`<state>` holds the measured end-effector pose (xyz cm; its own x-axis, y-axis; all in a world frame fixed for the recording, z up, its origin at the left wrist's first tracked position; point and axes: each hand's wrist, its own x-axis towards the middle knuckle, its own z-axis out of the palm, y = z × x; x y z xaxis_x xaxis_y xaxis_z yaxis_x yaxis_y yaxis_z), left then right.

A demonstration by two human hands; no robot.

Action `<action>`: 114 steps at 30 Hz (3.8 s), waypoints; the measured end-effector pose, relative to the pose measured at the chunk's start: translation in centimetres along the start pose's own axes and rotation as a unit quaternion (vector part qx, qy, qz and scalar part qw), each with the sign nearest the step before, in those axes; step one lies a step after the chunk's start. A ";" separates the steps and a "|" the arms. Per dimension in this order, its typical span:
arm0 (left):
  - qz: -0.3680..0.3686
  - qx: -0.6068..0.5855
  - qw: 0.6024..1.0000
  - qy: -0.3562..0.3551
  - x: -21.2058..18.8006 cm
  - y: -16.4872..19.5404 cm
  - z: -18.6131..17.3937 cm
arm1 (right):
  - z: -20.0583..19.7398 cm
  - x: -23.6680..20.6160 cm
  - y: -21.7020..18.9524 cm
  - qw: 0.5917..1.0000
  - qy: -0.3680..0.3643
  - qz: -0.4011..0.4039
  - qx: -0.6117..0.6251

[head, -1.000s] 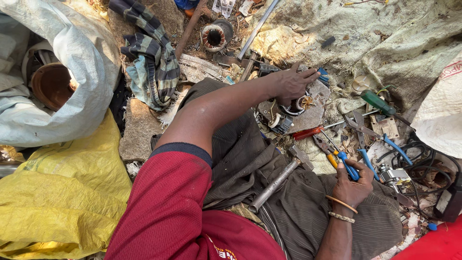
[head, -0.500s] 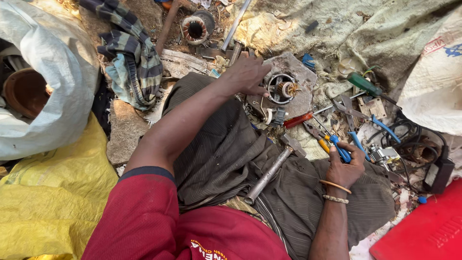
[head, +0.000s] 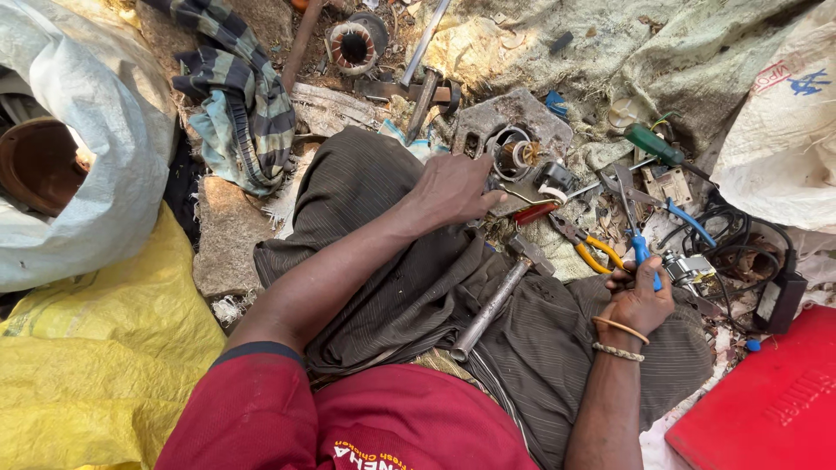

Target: The person disassembles a small electric motor, using a screwdriver to remove screws and a hammer to separate components. They manipulate the internal rotor and stator parts, then reassemble the motor housing.

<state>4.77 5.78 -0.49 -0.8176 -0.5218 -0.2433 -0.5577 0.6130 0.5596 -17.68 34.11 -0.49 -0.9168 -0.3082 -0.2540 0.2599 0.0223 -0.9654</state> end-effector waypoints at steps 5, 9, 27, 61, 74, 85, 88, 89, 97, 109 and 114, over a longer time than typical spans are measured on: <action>-0.029 -0.063 0.983 0.172 5.4 -1.3 -0.7 | -0.9 0.5 0.6 1.000 -0.010 -0.009 -0.023; -0.031 -0.027 0.996 0.079 9.0 -1.8 0.7 | -0.9 0.4 1.1 0.996 -0.011 -0.028 -0.081; 0.068 -0.079 0.926 0.362 5.0 0.4 1.8 | -0.8 0.8 1.8 0.994 0.002 -0.044 -0.103; 0.107 -0.399 0.899 0.146 6.1 -2.1 -2.8 | 4.3 -8.5 -7.5 0.975 -0.081 -0.184 -0.099; 0.130 -0.240 0.954 0.126 4.8 -3.8 -2.2 | 8.2 -9.2 -7.1 0.965 -0.124 -0.193 -0.129; 0.122 -0.211 0.968 0.061 4.3 -5.7 -2.3 | 14.7 -6.8 -4.9 0.926 -0.192 -0.194 -0.260; 0.143 -0.275 0.946 0.093 4.0 -6.0 -2.4 | 15.8 -7.4 -3.4 0.940 -0.190 -0.166 -0.231; 0.142 -0.282 0.942 0.115 4.0 -6.0 -2.5 | 16.2 -7.5 -2.9 0.944 -0.194 -0.161 -0.214; 0.127 -0.384 0.904 0.142 4.9 -5.9 -2.2 | 17.7 -6.9 -1.5 0.944 -0.172 -0.181 -0.216; 0.123 -0.366 0.911 0.147 5.0 -6.0 -1.8 | 19.1 -7.1 -2.2 0.942 -0.172 -0.172 -0.230; 0.137 -0.343 0.916 0.158 5.1 -6.3 -1.7 | 18.9 -7.3 -3.1 0.908 -0.174 -0.231 -0.304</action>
<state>4.32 -1.74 -3.88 -0.7706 -0.6164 0.1622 -0.0279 0.2868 0.9576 -6.05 18.32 5.54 -0.7057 -0.6984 0.1193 -0.4410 0.3013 -0.8454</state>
